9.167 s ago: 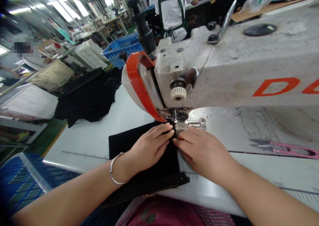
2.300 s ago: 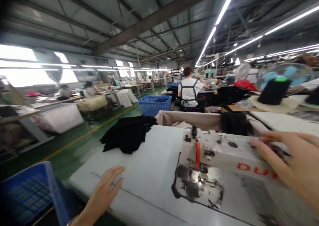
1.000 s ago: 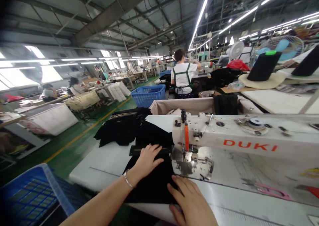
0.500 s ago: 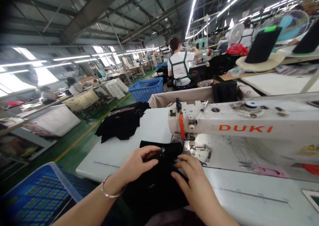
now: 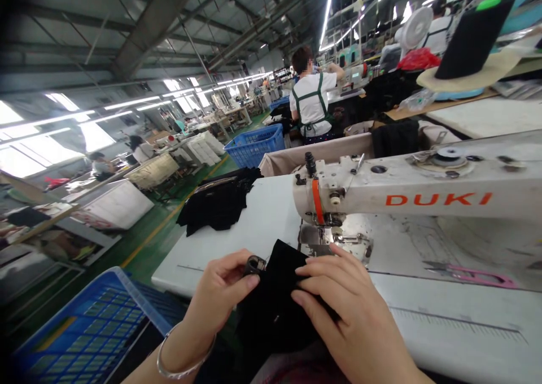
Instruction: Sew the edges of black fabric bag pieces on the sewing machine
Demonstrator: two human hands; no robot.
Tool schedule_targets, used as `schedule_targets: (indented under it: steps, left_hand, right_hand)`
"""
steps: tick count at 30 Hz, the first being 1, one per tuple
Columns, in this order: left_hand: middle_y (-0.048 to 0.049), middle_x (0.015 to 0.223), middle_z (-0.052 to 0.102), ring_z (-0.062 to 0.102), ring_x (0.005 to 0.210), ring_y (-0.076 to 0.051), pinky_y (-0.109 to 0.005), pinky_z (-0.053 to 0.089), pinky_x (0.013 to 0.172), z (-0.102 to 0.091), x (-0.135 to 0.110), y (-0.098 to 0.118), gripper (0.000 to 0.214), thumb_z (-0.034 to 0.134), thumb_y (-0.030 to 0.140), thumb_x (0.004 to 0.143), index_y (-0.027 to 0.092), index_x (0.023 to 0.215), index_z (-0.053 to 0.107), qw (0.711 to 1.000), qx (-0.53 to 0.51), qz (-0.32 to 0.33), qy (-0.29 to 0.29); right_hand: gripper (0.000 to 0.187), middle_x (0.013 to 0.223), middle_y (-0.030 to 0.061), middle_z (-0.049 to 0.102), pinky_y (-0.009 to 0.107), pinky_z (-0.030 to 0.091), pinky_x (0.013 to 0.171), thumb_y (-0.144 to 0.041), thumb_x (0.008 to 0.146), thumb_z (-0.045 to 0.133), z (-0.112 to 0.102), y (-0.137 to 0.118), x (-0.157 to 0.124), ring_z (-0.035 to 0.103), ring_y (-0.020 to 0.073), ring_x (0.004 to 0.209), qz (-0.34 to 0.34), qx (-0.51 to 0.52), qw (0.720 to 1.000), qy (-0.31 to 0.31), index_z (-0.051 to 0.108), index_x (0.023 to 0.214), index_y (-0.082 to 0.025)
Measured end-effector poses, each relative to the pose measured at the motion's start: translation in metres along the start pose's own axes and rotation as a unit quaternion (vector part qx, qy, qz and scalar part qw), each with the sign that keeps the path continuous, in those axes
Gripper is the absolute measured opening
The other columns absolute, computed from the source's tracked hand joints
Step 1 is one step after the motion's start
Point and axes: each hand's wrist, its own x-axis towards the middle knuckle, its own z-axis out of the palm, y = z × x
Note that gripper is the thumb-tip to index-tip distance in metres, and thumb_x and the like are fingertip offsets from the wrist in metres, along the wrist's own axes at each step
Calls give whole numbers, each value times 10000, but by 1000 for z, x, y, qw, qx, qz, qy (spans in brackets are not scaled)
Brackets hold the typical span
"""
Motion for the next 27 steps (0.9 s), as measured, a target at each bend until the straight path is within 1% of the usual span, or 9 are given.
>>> schedule_targets:
  steps: [4, 8, 11, 14, 20, 23, 27]
  left_hand:
    - [-15, 777, 602, 544, 735, -131, -233, 446, 682, 1, -4, 0, 47, 706, 195, 782, 166, 819, 710, 1000, 15, 11, 13]
    - [-15, 781, 606, 551, 741, -129, -227, 450, 685, 2, -7, -2, 66, 726, 198, 772, 164, 825, 706, 1000, -2, 16, 20]
    - [-7, 766, 604, 543, 715, -113, -206, 442, 655, 2, -9, -3, 117, 754, 228, 762, 153, 820, 686, 998, -57, -9, 2]
    - [-3, 773, 611, 541, 719, -98, -184, 437, 655, 2, -10, -5, 158, 770, 240, 759, 144, 833, 670, 994, -105, -38, -16]
    - [7, 774, 615, 541, 724, -81, -172, 427, 675, 4, -11, -8, 133, 763, 203, 775, 141, 844, 668, 992, -115, -51, 6]
    - [1, 813, 643, 564, 757, -87, -180, 443, 711, 6, -11, -11, 156, 772, 195, 769, 147, 871, 663, 989, -132, -63, 11]
    - [2, 823, 656, 573, 758, -83, -178, 450, 716, 7, -11, -11, 178, 784, 191, 759, 150, 875, 654, 986, -151, -71, 11]
  right_hand:
    - [63, 968, -18, 703, 520, 457, 1007, -357, 886, 611, 0, -6, 0, 658, 225, 936, 16, 9, 1000, 9, 635, 848, -314]
    - [109, 926, -11, 693, 482, 483, 962, -316, 899, 586, -3, -10, -1, 652, 203, 878, 17, 22, 1000, 0, 565, 795, -288]
    - [108, 928, 2, 687, 471, 486, 942, -287, 912, 558, -6, -12, 1, 648, 201, 882, 10, 31, 999, -7, 556, 805, -274]
    - [93, 945, 2, 680, 437, 472, 953, -232, 915, 548, -9, -13, 3, 643, 184, 916, 2, 38, 999, -15, 552, 824, -251]
    - [93, 957, -20, 670, 403, 415, 1020, -209, 915, 555, -10, -13, 2, 631, 154, 935, -1, 46, 999, -28, 537, 830, -242]
    - [80, 972, -23, 668, 389, 406, 1033, -207, 917, 553, -11, -12, 1, 626, 153, 965, 0, 50, 998, -32, 540, 849, -246]
    - [74, 985, -26, 668, 377, 404, 1046, -209, 921, 545, -14, -12, 0, 623, 152, 985, 4, 53, 998, -43, 546, 860, -251]
